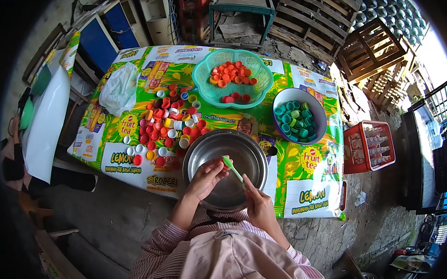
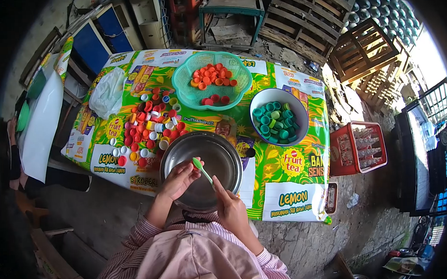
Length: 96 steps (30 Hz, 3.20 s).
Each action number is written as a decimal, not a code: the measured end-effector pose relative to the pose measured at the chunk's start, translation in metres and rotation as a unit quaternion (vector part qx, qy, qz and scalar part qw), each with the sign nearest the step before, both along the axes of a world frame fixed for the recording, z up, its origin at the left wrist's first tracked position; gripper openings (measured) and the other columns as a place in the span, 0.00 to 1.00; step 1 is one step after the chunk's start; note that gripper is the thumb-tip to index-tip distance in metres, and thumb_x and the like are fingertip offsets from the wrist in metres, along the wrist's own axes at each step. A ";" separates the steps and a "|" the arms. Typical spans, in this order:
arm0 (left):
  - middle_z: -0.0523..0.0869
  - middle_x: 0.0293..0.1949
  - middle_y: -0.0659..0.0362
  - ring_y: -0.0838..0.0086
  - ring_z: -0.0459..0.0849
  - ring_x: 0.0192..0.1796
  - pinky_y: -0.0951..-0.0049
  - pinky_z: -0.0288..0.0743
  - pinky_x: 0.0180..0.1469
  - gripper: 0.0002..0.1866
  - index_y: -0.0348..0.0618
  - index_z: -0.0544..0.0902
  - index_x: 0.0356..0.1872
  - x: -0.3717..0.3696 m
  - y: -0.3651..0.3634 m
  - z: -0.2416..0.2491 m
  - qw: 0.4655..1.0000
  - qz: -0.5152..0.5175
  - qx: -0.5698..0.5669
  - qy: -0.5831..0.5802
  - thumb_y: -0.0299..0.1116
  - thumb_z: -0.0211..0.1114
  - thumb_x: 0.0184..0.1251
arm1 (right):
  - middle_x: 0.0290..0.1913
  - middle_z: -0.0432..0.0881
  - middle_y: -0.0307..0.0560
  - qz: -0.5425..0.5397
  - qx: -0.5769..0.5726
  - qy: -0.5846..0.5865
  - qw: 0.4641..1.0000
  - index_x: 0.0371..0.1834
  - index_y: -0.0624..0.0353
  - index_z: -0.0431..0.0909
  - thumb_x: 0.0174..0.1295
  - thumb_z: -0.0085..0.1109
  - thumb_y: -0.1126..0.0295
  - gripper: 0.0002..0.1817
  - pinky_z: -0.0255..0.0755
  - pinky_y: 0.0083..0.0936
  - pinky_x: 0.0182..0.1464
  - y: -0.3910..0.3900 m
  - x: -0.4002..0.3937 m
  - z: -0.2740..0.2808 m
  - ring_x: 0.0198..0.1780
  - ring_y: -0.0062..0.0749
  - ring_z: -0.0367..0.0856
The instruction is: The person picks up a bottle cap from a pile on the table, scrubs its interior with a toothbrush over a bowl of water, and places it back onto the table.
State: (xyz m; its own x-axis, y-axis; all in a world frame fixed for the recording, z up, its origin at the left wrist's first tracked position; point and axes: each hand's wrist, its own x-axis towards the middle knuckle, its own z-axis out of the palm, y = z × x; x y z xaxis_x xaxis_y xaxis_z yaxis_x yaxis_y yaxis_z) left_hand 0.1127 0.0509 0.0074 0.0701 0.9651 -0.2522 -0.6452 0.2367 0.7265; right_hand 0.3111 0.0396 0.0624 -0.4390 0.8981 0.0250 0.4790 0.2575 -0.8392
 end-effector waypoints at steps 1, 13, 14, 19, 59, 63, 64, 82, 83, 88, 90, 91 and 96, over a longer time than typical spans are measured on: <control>0.79 0.51 0.56 0.78 0.78 0.48 0.76 0.73 0.52 0.17 0.42 0.73 0.57 -0.003 0.001 -0.005 1.000 -0.018 -0.009 0.010 0.36 0.53 0.70 | 0.36 0.81 0.61 -0.014 0.005 -0.004 1.000 0.66 0.48 0.63 0.60 0.48 0.81 0.29 0.74 0.35 0.34 0.002 0.000 0.002 0.34 0.52 0.82; 0.82 0.44 0.57 0.78 0.80 0.44 0.76 0.74 0.50 0.17 0.39 0.76 0.52 0.002 0.002 0.012 1.000 0.001 0.006 -0.011 0.39 0.56 0.69 | 0.35 0.81 0.59 -0.020 0.004 -0.020 1.000 0.65 0.49 0.65 0.59 0.48 0.82 0.29 0.74 0.31 0.35 -0.002 0.004 0.002 0.33 0.51 0.82; 0.82 0.45 0.57 0.78 0.80 0.44 0.76 0.74 0.50 0.17 0.39 0.76 0.52 0.003 0.002 0.014 1.000 0.013 0.001 -0.006 0.39 0.56 0.69 | 0.35 0.81 0.59 -0.020 0.007 -0.009 1.000 0.65 0.49 0.65 0.59 0.47 0.82 0.29 0.73 0.30 0.35 -0.002 0.004 0.000 0.33 0.51 0.82; 0.82 0.45 0.56 0.77 0.80 0.45 0.76 0.75 0.51 0.16 0.39 0.76 0.51 0.002 0.001 0.014 1.000 -0.001 0.005 0.002 0.37 0.56 0.68 | 0.34 0.81 0.59 -0.033 0.022 -0.006 0.999 0.65 0.50 0.65 0.59 0.47 0.83 0.29 0.73 0.29 0.34 -0.001 0.003 0.002 0.32 0.50 0.82; 0.84 0.39 0.54 0.74 0.83 0.41 0.75 0.76 0.45 0.60 0.46 0.33 0.71 0.007 0.002 0.040 0.859 0.083 0.152 0.482 0.20 0.72 0.45 | 0.32 0.79 0.59 -0.011 0.023 0.046 0.999 0.65 0.49 0.65 0.57 0.47 0.84 0.31 0.72 0.28 0.34 0.009 0.011 -0.008 0.30 0.47 0.81; 0.85 0.36 0.55 0.74 0.83 0.38 0.75 0.76 0.44 0.62 0.45 0.32 0.71 0.006 0.003 0.044 0.839 0.102 0.166 0.508 0.21 0.73 0.43 | 0.32 0.80 0.55 0.043 0.037 0.033 0.998 0.66 0.43 0.63 0.55 0.49 0.83 0.34 0.72 0.38 0.30 0.007 0.018 -0.006 0.28 0.48 0.79; 0.85 0.36 0.55 0.74 0.83 0.38 0.75 0.76 0.44 0.62 0.45 0.32 0.71 0.006 0.003 0.045 0.840 0.101 0.166 0.507 0.21 0.73 0.43 | 0.31 0.80 0.54 0.025 0.038 0.018 0.999 0.66 0.42 0.63 0.54 0.50 0.83 0.35 0.72 0.38 0.29 0.005 0.016 -0.008 0.27 0.48 0.79; 0.84 0.39 0.55 0.72 0.83 0.41 0.73 0.76 0.47 0.54 0.42 0.42 0.71 0.002 0.006 0.044 0.833 0.109 0.185 0.510 0.22 0.71 0.45 | 0.22 0.74 0.49 -0.033 0.085 -0.082 0.992 0.67 0.39 0.62 0.55 0.52 0.80 0.34 0.68 0.39 0.23 0.003 0.025 -0.018 0.20 0.44 0.75; 0.83 0.41 0.55 0.69 0.81 0.43 0.71 0.75 0.48 0.46 0.44 0.52 0.68 0.000 0.005 0.045 0.790 0.058 0.207 0.574 0.23 0.70 0.47 | 0.22 0.73 0.49 -0.038 0.080 -0.086 0.992 0.67 0.40 0.62 0.56 0.51 0.79 0.33 0.68 0.39 0.23 0.004 0.025 -0.019 0.20 0.44 0.75; 0.80 0.41 0.62 0.66 0.76 0.45 0.67 0.68 0.51 0.15 0.47 0.79 0.43 0.000 0.003 0.049 0.665 -0.044 0.221 0.712 0.29 0.66 0.51 | 0.22 0.73 0.50 -0.045 0.083 -0.082 0.992 0.66 0.41 0.63 0.59 0.51 0.77 0.30 0.67 0.39 0.22 0.008 0.028 -0.022 0.20 0.45 0.74; 0.80 0.41 0.63 0.66 0.76 0.46 0.68 0.68 0.51 0.13 0.47 0.80 0.42 0.005 0.004 0.054 0.711 -0.001 0.228 0.665 0.29 0.66 0.52 | 0.22 0.74 0.50 -0.046 0.075 -0.082 0.993 0.66 0.40 0.63 0.59 0.51 0.77 0.30 0.67 0.39 0.22 0.008 0.029 -0.023 0.20 0.45 0.75; 0.82 0.39 0.61 0.65 0.78 0.43 0.66 0.68 0.49 0.10 0.46 0.80 0.40 0.002 0.002 0.050 0.657 -0.061 0.203 0.723 0.32 0.64 0.56 | 0.22 0.74 0.50 -0.044 0.070 -0.086 0.993 0.66 0.39 0.63 0.59 0.51 0.76 0.30 0.67 0.40 0.22 0.008 0.028 -0.020 0.20 0.46 0.75; 0.84 0.36 0.54 0.66 0.83 0.32 0.70 0.76 0.39 0.11 0.39 0.78 0.45 -0.011 0.014 0.019 0.730 -0.117 0.161 0.654 0.31 0.58 0.64 | 0.22 0.74 0.50 -0.039 0.074 -0.101 0.991 0.66 0.37 0.63 0.60 0.52 0.74 0.29 0.68 0.40 0.22 0.006 0.026 -0.021 0.19 0.45 0.75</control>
